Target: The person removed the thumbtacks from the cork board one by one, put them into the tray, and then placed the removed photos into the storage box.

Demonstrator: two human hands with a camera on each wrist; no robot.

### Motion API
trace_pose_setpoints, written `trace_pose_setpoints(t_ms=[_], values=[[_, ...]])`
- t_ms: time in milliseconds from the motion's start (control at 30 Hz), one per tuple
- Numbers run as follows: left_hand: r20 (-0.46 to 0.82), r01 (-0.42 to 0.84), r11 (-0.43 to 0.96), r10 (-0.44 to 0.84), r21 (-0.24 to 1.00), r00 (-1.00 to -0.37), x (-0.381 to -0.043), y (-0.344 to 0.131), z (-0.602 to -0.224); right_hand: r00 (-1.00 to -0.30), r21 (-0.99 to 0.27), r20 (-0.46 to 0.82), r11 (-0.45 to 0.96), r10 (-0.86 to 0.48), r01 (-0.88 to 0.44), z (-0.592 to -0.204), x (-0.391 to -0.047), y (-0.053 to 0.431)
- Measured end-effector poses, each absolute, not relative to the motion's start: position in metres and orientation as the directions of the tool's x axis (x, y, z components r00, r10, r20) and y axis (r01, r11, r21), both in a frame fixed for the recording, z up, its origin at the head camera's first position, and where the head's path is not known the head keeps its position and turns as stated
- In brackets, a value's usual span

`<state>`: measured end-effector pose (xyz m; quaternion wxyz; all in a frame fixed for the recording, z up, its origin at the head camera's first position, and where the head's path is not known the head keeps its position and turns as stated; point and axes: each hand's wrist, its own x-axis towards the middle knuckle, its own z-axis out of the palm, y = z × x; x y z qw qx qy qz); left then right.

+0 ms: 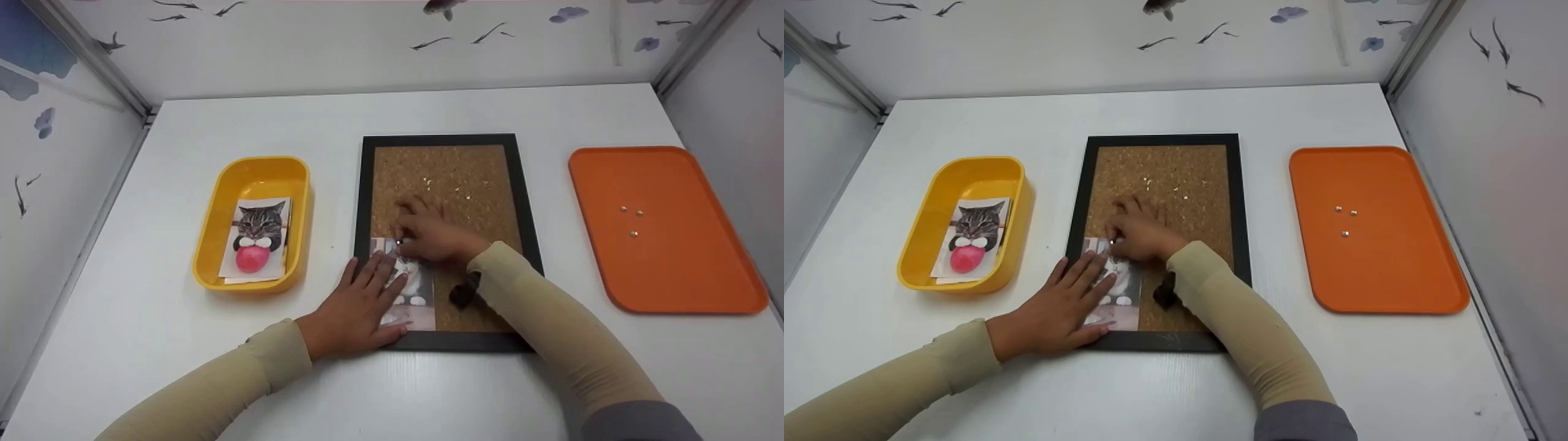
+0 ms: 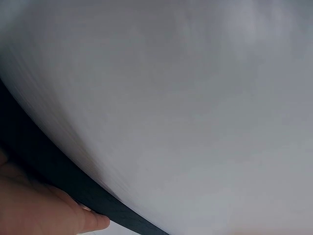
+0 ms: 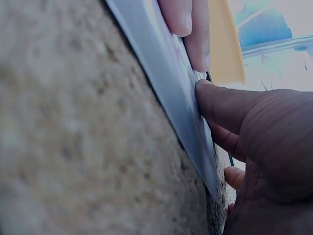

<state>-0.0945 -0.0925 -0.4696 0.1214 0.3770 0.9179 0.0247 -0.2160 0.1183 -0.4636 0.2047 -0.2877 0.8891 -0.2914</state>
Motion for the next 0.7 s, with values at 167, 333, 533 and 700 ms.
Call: trace_pose_setpoints(t_ms=[167,333,533,700], values=[[-0.198,0.686,0.713,0.7,0.141,-0.686,-0.0943,-0.0929,-0.4703,-0.756,-0.64,-0.202,0.668,-0.623,-0.38,-0.4634,-0.2146,0.1185],[-0.178,0.694,0.706,0.708,0.14,-0.684,-0.0948,-0.0935,-0.4716,-0.762,-0.64,-0.205,0.673,-0.615,-0.371,-0.4636,-0.2143,0.117],[-0.173,0.701,0.701,0.712,0.131,-0.68,-0.0952,-0.094,-0.4721,-0.762,-0.638,-0.189,0.668,-0.619,-0.384,-0.4635,-0.2142,0.1168],[-0.167,0.702,0.7,0.714,0.133,-0.68,-0.0949,-0.0937,-0.4722,-0.758,-0.641,-0.179,0.659,-0.628,-0.395,-0.4639,-0.2144,0.1174]])
